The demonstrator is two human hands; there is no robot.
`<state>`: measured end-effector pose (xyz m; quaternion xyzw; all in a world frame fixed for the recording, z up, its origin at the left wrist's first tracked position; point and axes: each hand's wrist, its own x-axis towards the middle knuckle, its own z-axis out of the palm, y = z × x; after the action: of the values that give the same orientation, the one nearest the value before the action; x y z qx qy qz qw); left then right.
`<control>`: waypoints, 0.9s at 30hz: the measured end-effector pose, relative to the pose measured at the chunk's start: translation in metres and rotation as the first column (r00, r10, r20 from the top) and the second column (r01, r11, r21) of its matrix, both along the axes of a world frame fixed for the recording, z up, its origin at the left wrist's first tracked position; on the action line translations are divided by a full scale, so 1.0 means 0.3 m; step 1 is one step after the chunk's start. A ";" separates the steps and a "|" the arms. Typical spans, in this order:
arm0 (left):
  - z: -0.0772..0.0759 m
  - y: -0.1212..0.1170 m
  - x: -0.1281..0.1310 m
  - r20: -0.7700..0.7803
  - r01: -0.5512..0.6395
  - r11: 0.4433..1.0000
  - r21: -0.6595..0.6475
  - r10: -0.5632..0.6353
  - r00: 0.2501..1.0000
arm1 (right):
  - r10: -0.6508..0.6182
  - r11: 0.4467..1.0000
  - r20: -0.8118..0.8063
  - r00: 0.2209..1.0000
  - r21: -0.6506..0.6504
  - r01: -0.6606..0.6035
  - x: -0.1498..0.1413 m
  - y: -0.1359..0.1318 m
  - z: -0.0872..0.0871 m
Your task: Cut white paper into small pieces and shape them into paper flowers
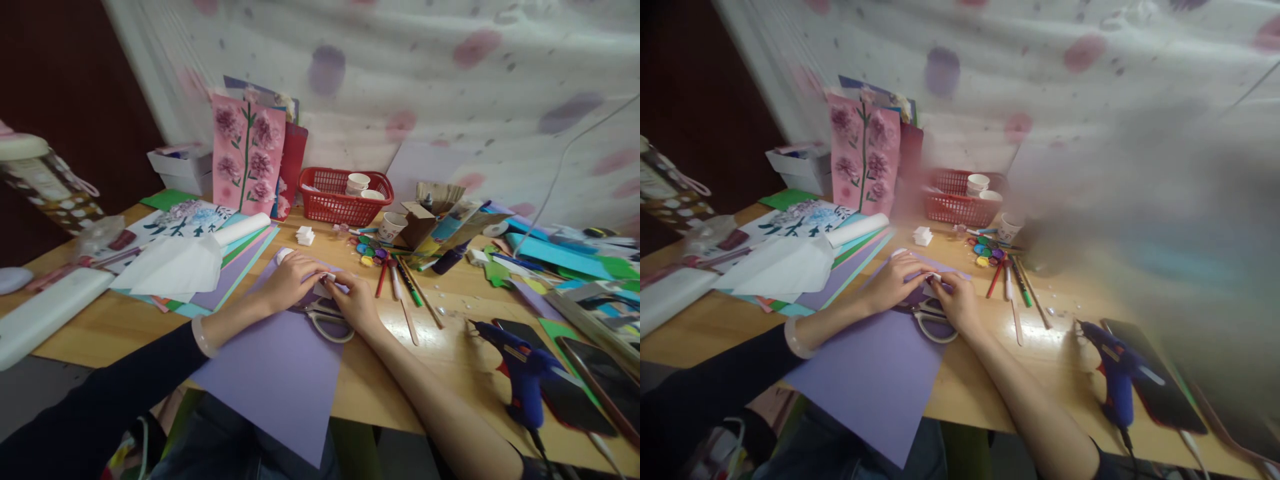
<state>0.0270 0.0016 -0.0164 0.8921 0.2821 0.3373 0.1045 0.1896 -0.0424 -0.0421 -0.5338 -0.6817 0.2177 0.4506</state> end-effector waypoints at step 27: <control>0.025 -0.052 -0.014 0.211 0.047 0.985 0.165 -0.081 0.974 | 0.043 0.830 -0.807 0.589 -0.299 -0.471 -0.028 -0.030 0.059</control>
<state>0.0228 -0.0140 -0.0088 0.8641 0.2122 0.4504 0.0739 0.1812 -0.0514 -0.0244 -0.3738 -0.4162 0.6526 0.5110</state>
